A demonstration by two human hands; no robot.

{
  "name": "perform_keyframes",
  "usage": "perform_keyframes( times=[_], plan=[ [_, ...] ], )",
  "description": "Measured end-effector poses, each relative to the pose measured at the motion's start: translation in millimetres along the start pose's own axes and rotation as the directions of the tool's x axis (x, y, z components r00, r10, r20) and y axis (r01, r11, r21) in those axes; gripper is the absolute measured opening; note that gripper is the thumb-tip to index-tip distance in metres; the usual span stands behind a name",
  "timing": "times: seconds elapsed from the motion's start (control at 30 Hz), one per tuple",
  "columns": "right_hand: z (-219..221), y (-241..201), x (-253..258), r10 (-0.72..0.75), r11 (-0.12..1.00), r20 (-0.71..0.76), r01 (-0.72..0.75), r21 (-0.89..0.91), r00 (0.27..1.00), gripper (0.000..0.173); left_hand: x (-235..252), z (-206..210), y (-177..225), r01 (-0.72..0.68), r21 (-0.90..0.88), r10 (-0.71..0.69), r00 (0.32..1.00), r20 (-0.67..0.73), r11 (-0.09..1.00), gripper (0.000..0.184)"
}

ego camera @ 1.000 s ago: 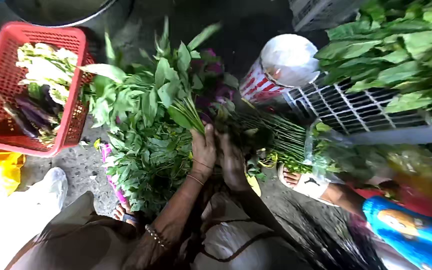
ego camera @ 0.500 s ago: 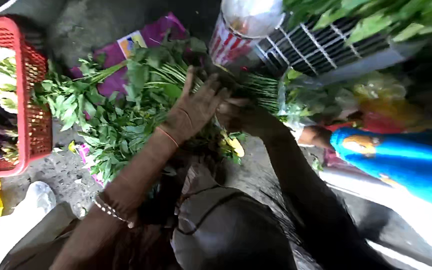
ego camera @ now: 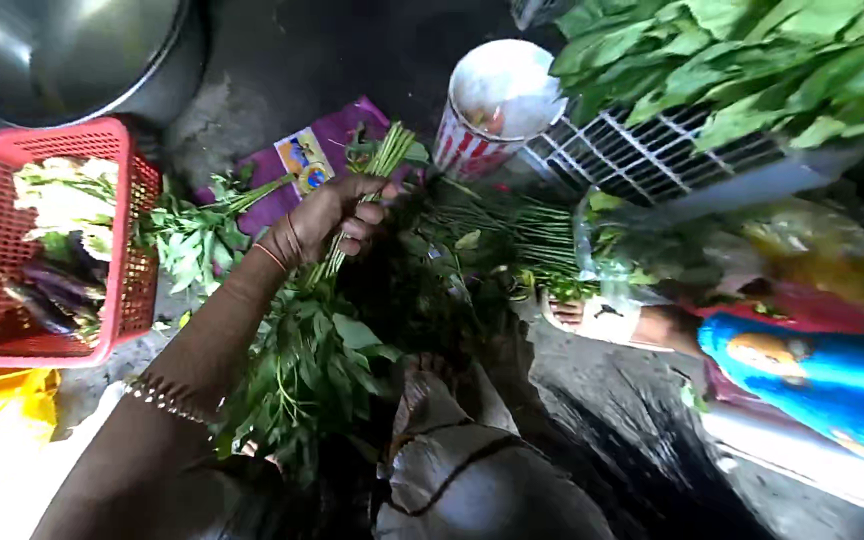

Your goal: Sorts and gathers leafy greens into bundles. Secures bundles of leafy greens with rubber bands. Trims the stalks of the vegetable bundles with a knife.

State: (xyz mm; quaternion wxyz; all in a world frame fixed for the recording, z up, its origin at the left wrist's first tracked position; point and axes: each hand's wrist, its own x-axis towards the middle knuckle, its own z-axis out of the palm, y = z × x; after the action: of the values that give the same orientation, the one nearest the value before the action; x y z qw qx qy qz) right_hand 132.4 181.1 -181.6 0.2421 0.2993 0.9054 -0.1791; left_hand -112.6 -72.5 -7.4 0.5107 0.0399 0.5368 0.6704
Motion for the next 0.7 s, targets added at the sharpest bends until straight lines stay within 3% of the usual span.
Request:
perform_keyframes(
  times=[0.1, 0.23, 0.33, 0.43, 0.47, 0.6, 0.7],
  plan=[
    [3, 0, 15, -0.026, 1.0, -0.008, 0.026, 0.002, 1.0, 0.068, -1, -10, -18, -0.057, -0.183, 0.061, 0.998, 0.014, 0.981, 0.035],
    [-19, 6, 12, -0.035, 0.997, 0.03, 0.033, 0.067, 0.999, 0.096, 0, -22, -31, -0.116, -0.397, 0.129, 0.992, 0.005, 0.91, 0.038],
    [-51, 11, -5, -0.073, 0.996, 0.213, 0.062, 0.057, 0.974, 0.097, 1, -34, -33, -0.179, -0.538, 0.174, 0.983, -0.061, 0.824, 0.043],
    [-81, 15, -23, -0.008, 0.995, 0.326, 0.039, -0.088, 0.945, 0.119, 6, -48, -35, -0.208, -0.596, 0.15, 0.978, -0.147, 0.776, 0.044],
    [-89, 17, -30, 0.002, 0.99, 0.333, 0.046, -0.135, 0.943, 0.117, 8, -50, -35, -0.233, -0.601, 0.132, 0.969, -0.208, 0.765, 0.043],
    [-109, 24, -58, -0.05, 0.973, 0.329, 0.121, -0.199, 0.943, 0.068, 14, -48, -29, -0.3, -0.614, 0.058, 0.922, -0.382, 0.73, 0.039],
    [-108, 16, -79, -0.13, 0.944, 0.176, 0.177, -0.28, 0.976, 0.043, 9, -37, -19, -0.234, -0.463, 0.046, 0.924, -0.381, 0.855, 0.036]
  ],
)
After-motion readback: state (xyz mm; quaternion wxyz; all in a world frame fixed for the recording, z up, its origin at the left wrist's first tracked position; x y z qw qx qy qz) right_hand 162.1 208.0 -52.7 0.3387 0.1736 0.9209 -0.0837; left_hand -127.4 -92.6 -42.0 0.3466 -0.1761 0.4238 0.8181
